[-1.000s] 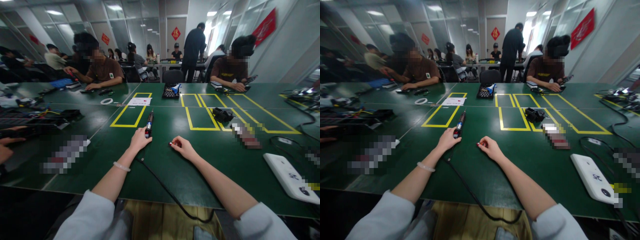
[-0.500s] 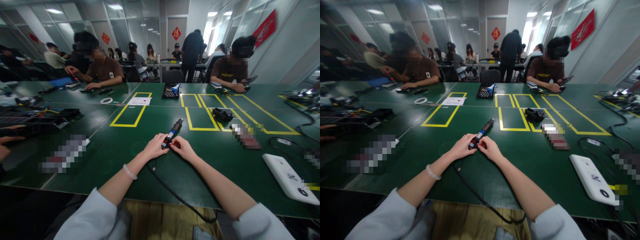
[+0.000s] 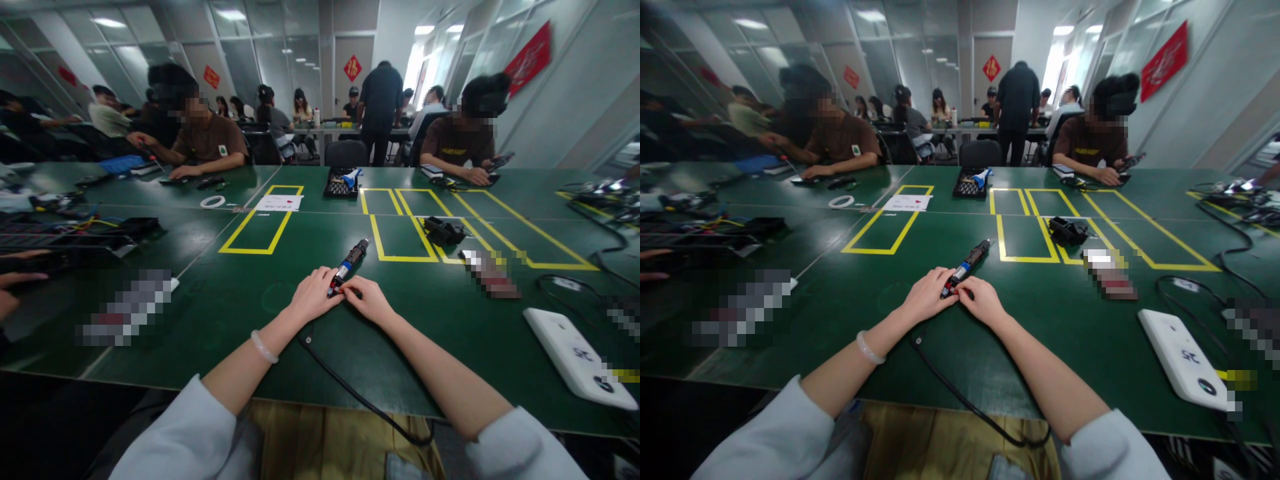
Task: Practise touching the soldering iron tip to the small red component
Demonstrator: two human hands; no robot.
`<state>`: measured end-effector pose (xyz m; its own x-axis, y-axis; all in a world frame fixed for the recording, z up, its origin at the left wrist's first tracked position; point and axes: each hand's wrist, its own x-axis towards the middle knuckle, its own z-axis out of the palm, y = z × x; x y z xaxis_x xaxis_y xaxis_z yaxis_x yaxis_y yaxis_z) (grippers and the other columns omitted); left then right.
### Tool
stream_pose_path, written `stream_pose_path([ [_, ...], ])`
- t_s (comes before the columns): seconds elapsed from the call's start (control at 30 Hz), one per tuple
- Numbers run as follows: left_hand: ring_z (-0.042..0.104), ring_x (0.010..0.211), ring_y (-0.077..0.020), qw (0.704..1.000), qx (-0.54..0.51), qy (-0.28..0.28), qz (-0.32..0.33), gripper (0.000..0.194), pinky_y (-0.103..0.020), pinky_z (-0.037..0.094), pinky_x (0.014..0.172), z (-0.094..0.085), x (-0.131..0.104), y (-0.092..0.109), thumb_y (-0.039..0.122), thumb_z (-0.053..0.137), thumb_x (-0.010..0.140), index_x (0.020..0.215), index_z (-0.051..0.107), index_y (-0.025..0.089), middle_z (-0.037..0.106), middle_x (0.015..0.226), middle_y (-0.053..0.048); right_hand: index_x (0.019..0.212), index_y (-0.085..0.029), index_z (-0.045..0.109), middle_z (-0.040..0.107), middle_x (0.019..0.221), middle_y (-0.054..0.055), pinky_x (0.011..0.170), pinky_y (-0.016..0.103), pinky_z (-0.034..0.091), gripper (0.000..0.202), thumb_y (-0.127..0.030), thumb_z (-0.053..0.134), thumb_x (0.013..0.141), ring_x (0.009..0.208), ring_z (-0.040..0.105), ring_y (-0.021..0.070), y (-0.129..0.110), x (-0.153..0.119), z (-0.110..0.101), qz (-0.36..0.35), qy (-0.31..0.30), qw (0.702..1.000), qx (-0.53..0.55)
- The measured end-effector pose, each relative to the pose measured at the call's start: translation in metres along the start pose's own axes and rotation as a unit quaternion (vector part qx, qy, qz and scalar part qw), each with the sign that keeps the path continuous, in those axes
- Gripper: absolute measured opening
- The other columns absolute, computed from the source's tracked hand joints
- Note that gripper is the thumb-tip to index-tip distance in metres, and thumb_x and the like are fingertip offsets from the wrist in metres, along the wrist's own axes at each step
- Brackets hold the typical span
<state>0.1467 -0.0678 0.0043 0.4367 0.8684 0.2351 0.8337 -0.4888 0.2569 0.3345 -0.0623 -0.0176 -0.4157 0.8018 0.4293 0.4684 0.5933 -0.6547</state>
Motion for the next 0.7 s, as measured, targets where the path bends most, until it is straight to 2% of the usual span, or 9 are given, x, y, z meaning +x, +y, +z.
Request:
stream_pose_path([
  [0.2, 0.052, 0.103, -0.0244, 0.998, 0.059, -0.001, -0.015, 0.057, -0.035, 0.046, 0.086, 0.003, 0.003, 0.0, 0.046, 0.053, 0.089, 0.14, 0.037, 0.027, 0.05, 0.121, -0.009, 0.092, -0.019, 0.065, 0.067, 0.088, 0.004, 0.075, 0.027, 0.046, 0.015, -0.014, 0.052, 0.086, 0.078, 0.06, 0.0164, 0.003, -0.001, 0.003, 0.001, 0.017, 1.0, 0.013],
  [0.37, 0.052, 0.105, -0.0253, 0.995, 0.095, -0.002, -0.035, 0.06, -0.035, 0.045, 0.087, -0.002, 0.01, -0.021, 0.047, 0.055, 0.088, 0.14, 0.037, 0.025, 0.049, 0.125, -0.01, 0.092, -0.018, 0.064, 0.065, 0.086, 0.004, 0.074, 0.027, 0.045, 0.014, -0.015, 0.052, 0.087, 0.077, 0.059, 0.0158, 0.009, -0.002, -0.001, 0.01, 0.017, 1.0, 0.009],
  [0.5, 0.052, 0.108, -0.0275, 0.99, 0.097, -0.02, -0.104, 0.062, -0.037, 0.046, 0.086, -0.012, 0.014, -0.057, 0.051, 0.051, 0.088, 0.143, 0.035, 0.026, 0.048, 0.128, -0.011, 0.091, -0.019, 0.065, 0.064, 0.084, 0.003, 0.07, 0.026, 0.044, 0.014, -0.016, 0.052, 0.087, 0.075, 0.058, 0.0149, 0.012, -0.003, -0.003, 0.015, 0.001, 1.0, 0.01],
  [0.7, 0.047, 0.121, -0.0323, 0.964, 0.11, -0.028, -0.24, 0.063, -0.042, 0.042, 0.095, -0.035, 0.005, -0.132, 0.051, 0.048, 0.088, 0.144, 0.036, 0.024, 0.044, 0.136, -0.013, 0.089, -0.018, 0.065, 0.064, 0.081, 0.002, 0.068, 0.025, 0.043, 0.013, -0.016, 0.053, 0.088, 0.072, 0.057, 0.0139, 0.012, -0.003, -0.004, 0.021, -0.014, 0.999, 0.02],
])
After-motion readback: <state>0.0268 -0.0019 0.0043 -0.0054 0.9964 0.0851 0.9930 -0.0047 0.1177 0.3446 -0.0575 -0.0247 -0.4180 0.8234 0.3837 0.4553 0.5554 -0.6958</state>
